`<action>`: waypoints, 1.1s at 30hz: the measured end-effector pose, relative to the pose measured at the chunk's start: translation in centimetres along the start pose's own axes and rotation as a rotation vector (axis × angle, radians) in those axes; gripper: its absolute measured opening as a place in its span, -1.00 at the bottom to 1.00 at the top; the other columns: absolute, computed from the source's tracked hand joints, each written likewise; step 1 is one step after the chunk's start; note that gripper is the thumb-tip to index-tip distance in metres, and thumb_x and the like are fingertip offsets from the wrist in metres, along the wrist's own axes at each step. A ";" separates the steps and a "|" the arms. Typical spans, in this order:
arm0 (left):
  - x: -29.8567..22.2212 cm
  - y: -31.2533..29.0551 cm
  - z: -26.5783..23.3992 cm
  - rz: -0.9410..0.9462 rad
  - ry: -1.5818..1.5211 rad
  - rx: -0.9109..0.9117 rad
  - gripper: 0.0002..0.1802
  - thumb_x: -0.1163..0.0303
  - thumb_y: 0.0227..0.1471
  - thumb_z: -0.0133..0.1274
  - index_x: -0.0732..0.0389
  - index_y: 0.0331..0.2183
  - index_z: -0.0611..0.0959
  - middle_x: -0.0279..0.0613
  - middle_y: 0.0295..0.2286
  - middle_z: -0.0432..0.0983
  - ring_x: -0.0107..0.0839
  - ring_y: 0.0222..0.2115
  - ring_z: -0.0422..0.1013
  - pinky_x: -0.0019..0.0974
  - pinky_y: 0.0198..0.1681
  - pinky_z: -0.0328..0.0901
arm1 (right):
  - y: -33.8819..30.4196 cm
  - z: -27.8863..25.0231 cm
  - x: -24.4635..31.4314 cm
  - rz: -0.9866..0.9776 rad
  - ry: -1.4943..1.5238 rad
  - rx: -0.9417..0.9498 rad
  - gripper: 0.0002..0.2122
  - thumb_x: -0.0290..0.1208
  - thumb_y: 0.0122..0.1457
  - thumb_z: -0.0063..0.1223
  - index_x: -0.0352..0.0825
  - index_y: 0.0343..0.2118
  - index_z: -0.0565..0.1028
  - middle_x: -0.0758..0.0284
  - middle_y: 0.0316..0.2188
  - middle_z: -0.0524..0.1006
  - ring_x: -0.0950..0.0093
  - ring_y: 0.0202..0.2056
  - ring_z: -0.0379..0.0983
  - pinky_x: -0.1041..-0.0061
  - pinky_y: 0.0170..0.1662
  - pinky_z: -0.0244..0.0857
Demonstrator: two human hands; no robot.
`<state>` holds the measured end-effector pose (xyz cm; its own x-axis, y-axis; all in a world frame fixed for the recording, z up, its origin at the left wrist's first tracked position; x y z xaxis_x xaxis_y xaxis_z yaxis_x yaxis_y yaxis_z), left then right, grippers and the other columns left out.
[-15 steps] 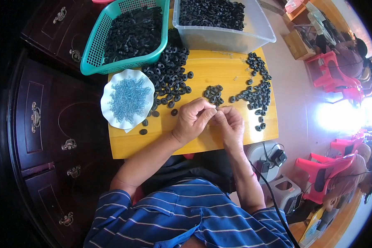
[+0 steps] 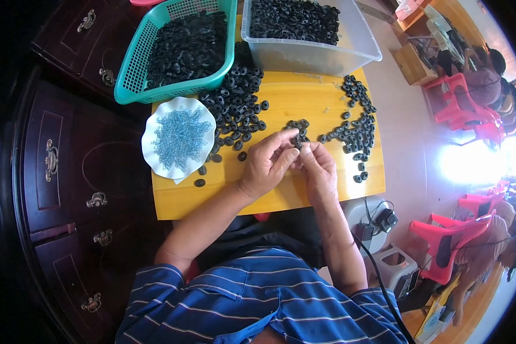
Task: The person picks up black plastic pieces and small blue beads by hand, fits a bead into each piece, and places the assembled items back onto the table.
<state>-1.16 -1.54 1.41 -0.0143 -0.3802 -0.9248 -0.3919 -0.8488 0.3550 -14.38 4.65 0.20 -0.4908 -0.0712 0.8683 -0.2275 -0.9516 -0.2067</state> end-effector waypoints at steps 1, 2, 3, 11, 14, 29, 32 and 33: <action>-0.1 0.0 -0.2 0.001 0.003 0.008 -0.69 0.44 0.09 0.16 0.28 -0.10 0.57 -0.15 -0.47 0.54 -0.41 -0.50 0.51 -0.39 -0.41 0.39 | 0.1 -0.2 -0.1 0.007 0.017 -0.016 -0.84 -0.36 0.33 -0.01 -0.36 -0.25 0.48 0.40 -0.37 0.56 0.63 -0.33 0.45 0.64 -0.15 0.33; -0.1 0.0 -0.2 0.002 0.005 0.016 -0.60 0.44 0.07 0.18 0.28 -0.03 0.53 -0.14 -0.43 0.55 -0.41 -0.46 0.52 -0.37 -0.39 0.41 | 0.2 -0.3 -0.1 0.015 0.034 -0.033 -0.84 -0.35 0.33 -0.01 -0.36 -0.25 0.48 0.38 -0.36 0.56 0.62 -0.31 0.46 0.63 -0.13 0.33; -0.3 0.0 -0.2 0.001 0.006 0.015 -0.60 0.44 0.07 0.18 0.28 -0.03 0.53 -0.14 -0.43 0.55 -0.41 -0.46 0.52 -0.37 -0.39 0.41 | 0.2 0.0 0.2 0.016 0.034 -0.032 -0.84 -0.35 0.33 -0.01 -0.36 -0.25 0.48 0.38 -0.36 0.56 0.62 -0.31 0.46 0.63 -0.13 0.33; -0.5 0.2 0.2 0.292 0.357 -0.031 -0.54 0.58 -0.18 0.25 0.26 -0.14 0.56 -0.06 -0.29 0.52 -0.13 -0.34 0.54 -0.28 -0.28 0.46 | -0.2 0.5 -0.1 0.073 0.072 0.002 -0.84 -0.34 0.35 -0.07 -0.30 -0.19 0.48 0.36 -0.28 0.59 0.64 -0.25 0.47 0.65 -0.15 0.30; -0.3 0.2 0.1 0.255 0.326 -0.038 -0.61 0.60 -0.18 0.24 0.26 -0.20 0.57 -0.09 -0.32 0.53 -0.18 -0.37 0.54 -0.29 -0.30 0.45 | 0.0 -0.6 -1.0 0.081 0.131 0.003 -0.83 -0.35 0.35 -0.05 -0.34 -0.23 0.50 0.34 -0.27 0.59 0.59 -0.22 0.49 0.60 -0.08 0.33; -0.4 0.0 -0.1 0.217 0.233 0.006 -0.72 0.62 -0.16 0.21 0.26 -0.29 0.60 -0.10 -0.38 0.56 -0.15 -0.38 0.53 -0.25 -0.32 0.43 | -0.4 -0.1 -0.9 0.101 0.166 -0.034 -0.79 -0.31 0.38 -0.10 -0.32 -0.27 0.52 0.49 -0.40 0.50 0.71 -0.38 0.29 0.67 -0.24 0.18; -0.6 0.0 -0.2 0.211 0.235 0.008 -0.73 0.62 -0.16 0.21 0.27 -0.30 0.60 -0.09 -0.38 0.56 -0.12 -0.36 0.53 -0.22 -0.31 0.43 | -0.5 0.1 -0.8 0.116 0.176 -0.053 -0.79 -0.32 0.38 -0.10 -0.32 -0.27 0.52 0.50 -0.42 0.48 0.71 -0.39 0.27 0.67 -0.25 0.17; -0.6 -0.1 -0.2 0.213 0.235 0.008 -0.73 0.62 -0.16 0.21 0.27 -0.30 0.60 -0.09 -0.38 0.56 -0.12 -0.36 0.53 -0.22 -0.31 0.43 | -0.5 0.1 -0.8 0.115 0.176 -0.052 -0.79 -0.32 0.38 -0.10 -0.32 -0.27 0.52 0.50 -0.42 0.48 0.71 -0.39 0.27 0.67 -0.25 0.17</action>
<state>-0.97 -1.32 1.96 0.1159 -0.6241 -0.7727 -0.4104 -0.7386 0.5349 -13.82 5.14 -0.38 -0.6546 -0.1208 0.7462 -0.2023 -0.9232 -0.3268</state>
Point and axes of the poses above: each hand's wrist, its own y-axis towards the middle knuckle, its own z-axis out of the palm, x = y × z, the point moved 2 cm from there along y, towards the middle knuckle
